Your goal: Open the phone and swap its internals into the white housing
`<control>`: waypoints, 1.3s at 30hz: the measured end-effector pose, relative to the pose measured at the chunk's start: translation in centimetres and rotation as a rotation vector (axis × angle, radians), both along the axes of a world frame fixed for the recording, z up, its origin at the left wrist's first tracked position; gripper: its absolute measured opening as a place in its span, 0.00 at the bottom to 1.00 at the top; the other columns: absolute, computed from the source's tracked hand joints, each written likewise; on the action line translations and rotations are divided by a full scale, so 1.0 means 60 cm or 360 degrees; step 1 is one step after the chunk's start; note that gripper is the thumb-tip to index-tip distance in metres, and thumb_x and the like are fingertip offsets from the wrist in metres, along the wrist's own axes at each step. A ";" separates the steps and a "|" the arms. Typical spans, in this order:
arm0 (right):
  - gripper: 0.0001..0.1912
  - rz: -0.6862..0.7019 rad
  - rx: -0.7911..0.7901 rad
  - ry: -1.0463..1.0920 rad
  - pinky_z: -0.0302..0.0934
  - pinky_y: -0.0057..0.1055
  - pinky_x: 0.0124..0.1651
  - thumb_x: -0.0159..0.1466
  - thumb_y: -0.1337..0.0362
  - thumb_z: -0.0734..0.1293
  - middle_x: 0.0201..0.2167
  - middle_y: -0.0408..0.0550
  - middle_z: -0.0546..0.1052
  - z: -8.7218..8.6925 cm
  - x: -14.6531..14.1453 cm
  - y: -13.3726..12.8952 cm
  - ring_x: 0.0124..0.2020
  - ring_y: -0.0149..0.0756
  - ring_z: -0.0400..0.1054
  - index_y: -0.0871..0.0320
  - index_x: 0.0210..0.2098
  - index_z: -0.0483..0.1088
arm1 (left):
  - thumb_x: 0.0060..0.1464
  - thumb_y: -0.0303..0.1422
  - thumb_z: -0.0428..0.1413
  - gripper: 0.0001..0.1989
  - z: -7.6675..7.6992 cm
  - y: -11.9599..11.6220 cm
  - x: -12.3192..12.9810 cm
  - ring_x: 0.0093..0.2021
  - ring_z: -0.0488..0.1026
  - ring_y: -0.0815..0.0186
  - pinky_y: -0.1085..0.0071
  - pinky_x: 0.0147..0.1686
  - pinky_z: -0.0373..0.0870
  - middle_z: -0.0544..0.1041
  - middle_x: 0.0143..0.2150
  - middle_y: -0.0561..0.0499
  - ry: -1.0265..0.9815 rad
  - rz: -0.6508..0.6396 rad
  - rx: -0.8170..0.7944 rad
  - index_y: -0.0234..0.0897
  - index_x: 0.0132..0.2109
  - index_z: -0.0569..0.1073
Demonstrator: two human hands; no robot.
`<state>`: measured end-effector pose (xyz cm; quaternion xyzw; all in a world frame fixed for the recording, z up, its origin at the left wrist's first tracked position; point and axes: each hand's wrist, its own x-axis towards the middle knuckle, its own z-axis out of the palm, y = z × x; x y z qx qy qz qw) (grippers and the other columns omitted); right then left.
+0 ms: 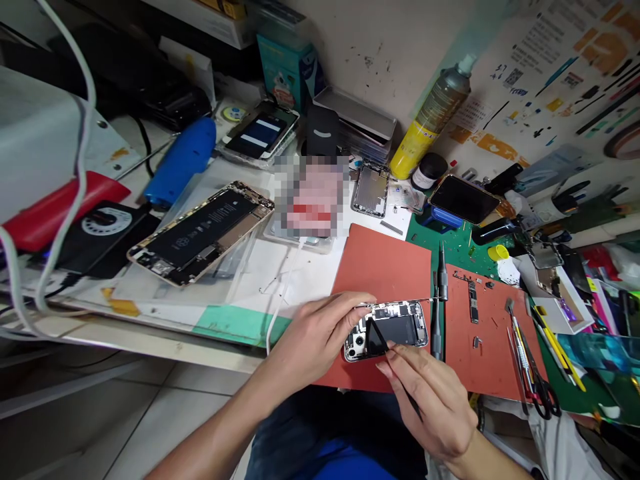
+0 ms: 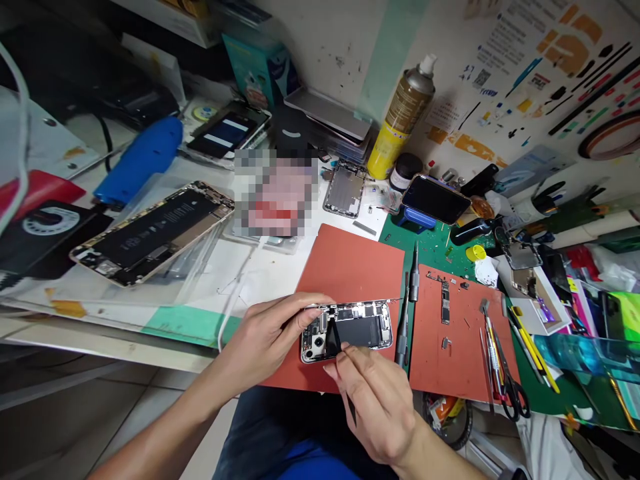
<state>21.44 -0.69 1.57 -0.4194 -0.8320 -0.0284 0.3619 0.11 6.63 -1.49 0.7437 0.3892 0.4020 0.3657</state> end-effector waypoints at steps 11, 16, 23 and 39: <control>0.06 0.0146 -0.0573 0.0046 0.80 0.28 0.40 0.75 0.70 0.70 0.39 0.48 0.86 0.069 0.015 0.069 0.36 0.34 0.83 0.59 0.50 0.78 | 0.77 0.31 0.51 0.12 -0.002 -0.002 -0.002 0.50 0.85 0.67 0.70 0.51 0.79 0.87 0.51 0.54 0.0000 0.0023 -0.0033 0.45 0.57 0.78; 0.07 0.0216 -0.0513 -0.0014 0.81 0.28 0.42 0.75 0.70 0.70 0.40 0.47 0.86 0.064 0.013 0.072 0.37 0.32 0.82 0.58 0.51 0.79 | 0.77 0.31 0.51 0.12 0.001 0.000 -0.001 0.50 0.85 0.67 0.71 0.51 0.79 0.87 0.52 0.54 -0.0001 0.0021 -0.0043 0.45 0.57 0.78; 0.08 0.0392 0.0205 -0.0478 0.82 0.37 0.48 0.71 0.77 0.70 0.43 0.66 0.87 0.001 0.026 0.010 0.47 0.48 0.85 0.75 0.48 0.80 | 0.77 0.31 0.50 0.12 0.001 -0.001 0.000 0.51 0.85 0.68 0.71 0.53 0.78 0.87 0.53 0.54 -0.0020 0.0010 -0.0084 0.44 0.57 0.78; 0.16 0.0055 0.0097 -0.0051 0.83 0.36 0.51 0.69 0.78 0.73 0.42 0.59 0.88 -0.022 0.035 -0.017 0.47 0.45 0.86 0.68 0.56 0.78 | 0.76 0.33 0.51 0.12 0.008 0.003 0.000 0.47 0.86 0.66 0.71 0.49 0.80 0.87 0.49 0.53 -0.0001 0.0053 -0.0140 0.44 0.55 0.79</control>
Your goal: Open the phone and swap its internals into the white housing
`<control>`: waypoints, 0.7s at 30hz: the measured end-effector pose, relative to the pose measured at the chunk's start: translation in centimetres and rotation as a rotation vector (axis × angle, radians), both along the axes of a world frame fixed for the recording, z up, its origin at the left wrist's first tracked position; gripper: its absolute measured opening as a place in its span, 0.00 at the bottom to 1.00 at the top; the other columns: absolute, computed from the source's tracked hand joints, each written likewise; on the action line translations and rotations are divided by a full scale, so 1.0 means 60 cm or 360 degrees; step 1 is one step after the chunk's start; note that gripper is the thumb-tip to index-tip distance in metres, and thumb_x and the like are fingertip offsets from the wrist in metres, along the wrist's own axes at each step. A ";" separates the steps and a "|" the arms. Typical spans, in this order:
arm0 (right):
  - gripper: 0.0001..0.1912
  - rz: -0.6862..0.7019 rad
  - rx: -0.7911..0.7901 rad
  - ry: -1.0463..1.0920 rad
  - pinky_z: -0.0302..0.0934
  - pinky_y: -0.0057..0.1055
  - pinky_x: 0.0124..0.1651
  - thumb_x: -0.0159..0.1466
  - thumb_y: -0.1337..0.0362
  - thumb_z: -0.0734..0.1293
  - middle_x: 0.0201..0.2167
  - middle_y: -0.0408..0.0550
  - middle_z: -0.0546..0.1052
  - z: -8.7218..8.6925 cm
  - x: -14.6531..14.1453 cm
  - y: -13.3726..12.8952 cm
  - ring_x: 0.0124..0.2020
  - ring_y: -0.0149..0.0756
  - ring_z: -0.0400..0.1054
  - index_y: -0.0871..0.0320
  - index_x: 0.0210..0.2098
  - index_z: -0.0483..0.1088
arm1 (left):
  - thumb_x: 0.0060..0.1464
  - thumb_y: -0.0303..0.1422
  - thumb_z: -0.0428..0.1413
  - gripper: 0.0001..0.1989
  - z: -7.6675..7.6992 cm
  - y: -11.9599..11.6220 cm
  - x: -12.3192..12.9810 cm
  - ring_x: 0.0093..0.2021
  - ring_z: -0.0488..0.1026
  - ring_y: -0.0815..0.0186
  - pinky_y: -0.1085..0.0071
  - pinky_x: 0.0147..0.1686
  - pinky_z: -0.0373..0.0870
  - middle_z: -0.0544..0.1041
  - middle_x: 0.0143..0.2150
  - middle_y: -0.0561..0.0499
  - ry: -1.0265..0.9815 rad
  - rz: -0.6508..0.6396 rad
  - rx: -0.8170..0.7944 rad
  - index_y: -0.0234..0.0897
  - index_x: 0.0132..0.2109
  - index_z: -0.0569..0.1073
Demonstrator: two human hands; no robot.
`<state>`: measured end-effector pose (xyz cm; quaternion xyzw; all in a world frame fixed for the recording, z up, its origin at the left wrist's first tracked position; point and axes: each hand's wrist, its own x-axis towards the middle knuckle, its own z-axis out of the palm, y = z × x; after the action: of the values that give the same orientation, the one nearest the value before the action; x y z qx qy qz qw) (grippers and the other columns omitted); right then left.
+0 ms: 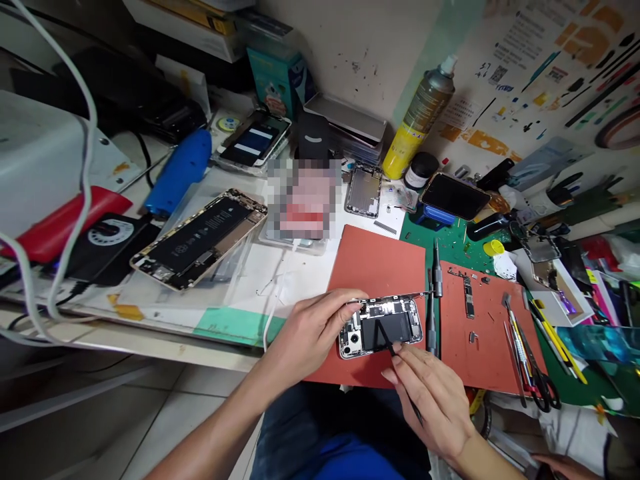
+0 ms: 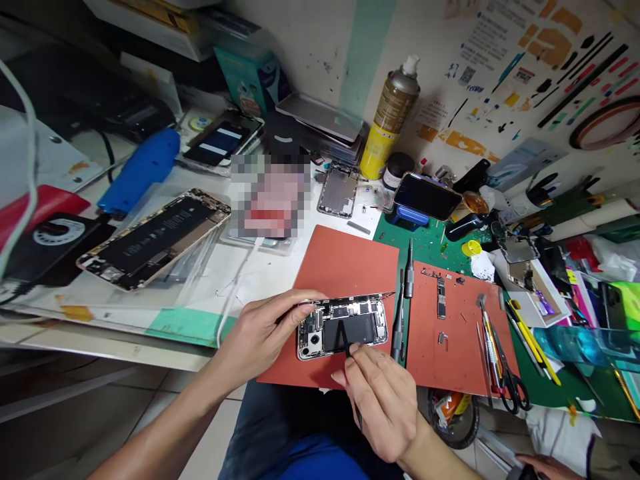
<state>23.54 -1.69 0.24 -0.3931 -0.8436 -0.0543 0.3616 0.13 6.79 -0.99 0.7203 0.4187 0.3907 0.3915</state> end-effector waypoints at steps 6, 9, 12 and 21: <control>0.19 -0.0055 0.0001 0.0110 0.84 0.40 0.52 0.70 0.78 0.72 0.47 0.61 0.87 -0.009 -0.006 0.007 0.51 0.48 0.85 0.66 0.59 0.77 | 0.75 0.39 0.52 0.13 0.009 0.005 0.002 0.44 0.85 0.64 0.71 0.46 0.80 0.88 0.48 0.51 0.0026 0.0082 -0.0064 0.43 0.52 0.80; 0.15 -0.0017 0.0062 0.0072 0.84 0.41 0.51 0.71 0.78 0.71 0.45 0.63 0.87 -0.019 -0.009 0.011 0.52 0.48 0.84 0.68 0.56 0.77 | 0.75 0.40 0.53 0.13 0.014 0.008 0.003 0.41 0.85 0.66 0.72 0.44 0.79 0.88 0.47 0.53 0.0077 0.0119 -0.0097 0.43 0.51 0.80; 0.10 -0.0010 0.0141 0.0026 0.83 0.43 0.52 0.70 0.78 0.71 0.43 0.66 0.87 -0.030 -0.007 0.008 0.52 0.51 0.84 0.70 0.50 0.78 | 0.75 0.42 0.53 0.13 0.018 0.011 0.004 0.39 0.84 0.67 0.73 0.42 0.77 0.87 0.45 0.55 0.0096 0.0144 -0.0135 0.44 0.50 0.81; 0.09 -0.0039 0.0178 0.0008 0.82 0.42 0.53 0.68 0.78 0.72 0.45 0.66 0.87 -0.037 -0.011 0.007 0.55 0.50 0.83 0.70 0.48 0.78 | 0.72 0.49 0.57 0.18 0.010 0.021 0.001 0.43 0.84 0.62 0.69 0.45 0.80 0.87 0.49 0.49 -0.0161 0.0350 -0.0335 0.41 0.53 0.81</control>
<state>22.90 -1.29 -1.96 -0.3827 -0.8335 -0.1050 0.3845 0.20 8.03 -0.38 0.6045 0.5133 0.4210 0.4403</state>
